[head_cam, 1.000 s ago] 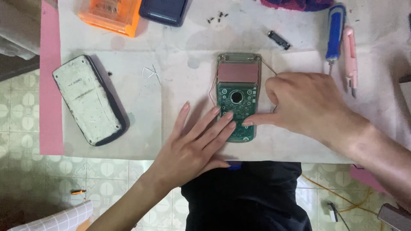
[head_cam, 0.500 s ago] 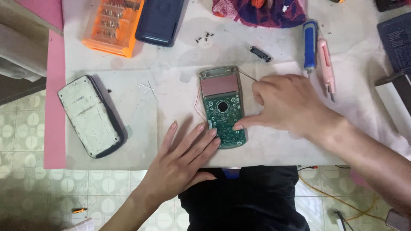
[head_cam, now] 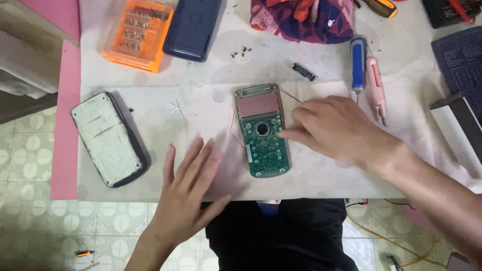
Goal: Disassembling a scientific calculator by removing screws and the back cover, then removing the circuit board to clean the rubber keypad with a small tool.
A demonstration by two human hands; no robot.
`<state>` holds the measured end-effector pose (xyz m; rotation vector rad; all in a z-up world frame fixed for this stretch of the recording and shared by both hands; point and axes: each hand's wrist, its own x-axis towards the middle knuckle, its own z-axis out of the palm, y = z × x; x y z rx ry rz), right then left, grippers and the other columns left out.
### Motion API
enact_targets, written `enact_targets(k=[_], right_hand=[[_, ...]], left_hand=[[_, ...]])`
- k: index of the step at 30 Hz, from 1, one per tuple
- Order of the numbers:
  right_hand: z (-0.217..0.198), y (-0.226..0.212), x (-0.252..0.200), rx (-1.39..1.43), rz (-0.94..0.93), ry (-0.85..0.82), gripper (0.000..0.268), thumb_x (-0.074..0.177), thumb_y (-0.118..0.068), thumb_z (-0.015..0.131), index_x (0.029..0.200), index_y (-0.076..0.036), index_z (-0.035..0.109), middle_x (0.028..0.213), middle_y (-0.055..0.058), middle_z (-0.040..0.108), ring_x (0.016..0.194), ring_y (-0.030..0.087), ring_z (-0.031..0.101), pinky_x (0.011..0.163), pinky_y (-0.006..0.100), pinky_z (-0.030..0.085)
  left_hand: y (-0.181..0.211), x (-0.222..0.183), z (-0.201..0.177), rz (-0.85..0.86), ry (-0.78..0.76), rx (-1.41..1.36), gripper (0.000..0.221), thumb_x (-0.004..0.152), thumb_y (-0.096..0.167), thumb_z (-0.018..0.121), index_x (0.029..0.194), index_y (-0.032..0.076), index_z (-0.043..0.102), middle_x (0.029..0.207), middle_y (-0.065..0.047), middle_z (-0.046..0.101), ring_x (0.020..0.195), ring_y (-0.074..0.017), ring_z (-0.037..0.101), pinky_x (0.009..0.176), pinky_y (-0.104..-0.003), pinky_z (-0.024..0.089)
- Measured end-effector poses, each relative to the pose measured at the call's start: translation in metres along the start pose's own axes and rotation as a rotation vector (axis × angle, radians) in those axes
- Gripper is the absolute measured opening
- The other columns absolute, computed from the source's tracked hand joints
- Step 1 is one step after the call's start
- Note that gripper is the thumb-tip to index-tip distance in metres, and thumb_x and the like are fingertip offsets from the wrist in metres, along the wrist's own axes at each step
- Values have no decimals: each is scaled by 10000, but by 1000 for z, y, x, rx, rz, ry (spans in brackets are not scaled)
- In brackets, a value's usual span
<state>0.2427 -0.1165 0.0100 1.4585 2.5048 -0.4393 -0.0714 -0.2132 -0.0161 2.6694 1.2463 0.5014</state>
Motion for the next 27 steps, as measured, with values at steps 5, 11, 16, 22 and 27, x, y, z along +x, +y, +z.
enact_targets(k=[5, 11, 16, 22, 27], right_hand=[[8, 8, 0, 56, -30, -11, 430, 1064, -511, 451, 932, -159, 659, 881, 12, 669, 868, 260, 673, 777, 478, 553], [5, 11, -3, 66, -32, 20, 357, 1078, -396, 443, 984, -138, 670, 900, 38, 671, 846, 294, 675, 747, 504, 545], [-24, 4, -3, 107, 146, -173, 374, 1111, -438, 347, 979, -170, 572, 859, -30, 591, 763, 153, 589, 663, 371, 478], [-13, -20, -25, 511, 203, -106, 299, 1032, -377, 471, 1215, -215, 644, 1180, -33, 737, 1033, 134, 732, 953, 363, 590], [16, -22, -47, 395, -420, 491, 434, 884, -210, 781, 1257, -63, 614, 1188, 100, 574, 1112, 243, 632, 1035, 361, 540]], left_hand=[[-3, 2, 7, 26, 207, -197, 349, 938, 247, 718, 1217, 116, 554, 1309, -82, 584, 1289, -308, 537, 1192, -559, 290], [5, 23, 3, 57, 348, -280, 83, 903, 131, 760, 852, 112, 697, 893, 11, 726, 950, -196, 705, 1057, -481, 429], [1, 37, 3, -5, 343, -289, 198, 1008, 210, 570, 1008, 133, 752, 975, -12, 767, 989, -186, 731, 1063, -491, 419], [22, 46, 11, -216, 312, -346, 295, 1009, 303, 554, 912, 123, 766, 836, 7, 754, 799, -127, 642, 731, -340, 410], [27, 27, 32, -51, 334, -254, 328, 857, 268, 865, 1125, 152, 716, 1069, -32, 622, 942, -224, 603, 782, -371, 458]])
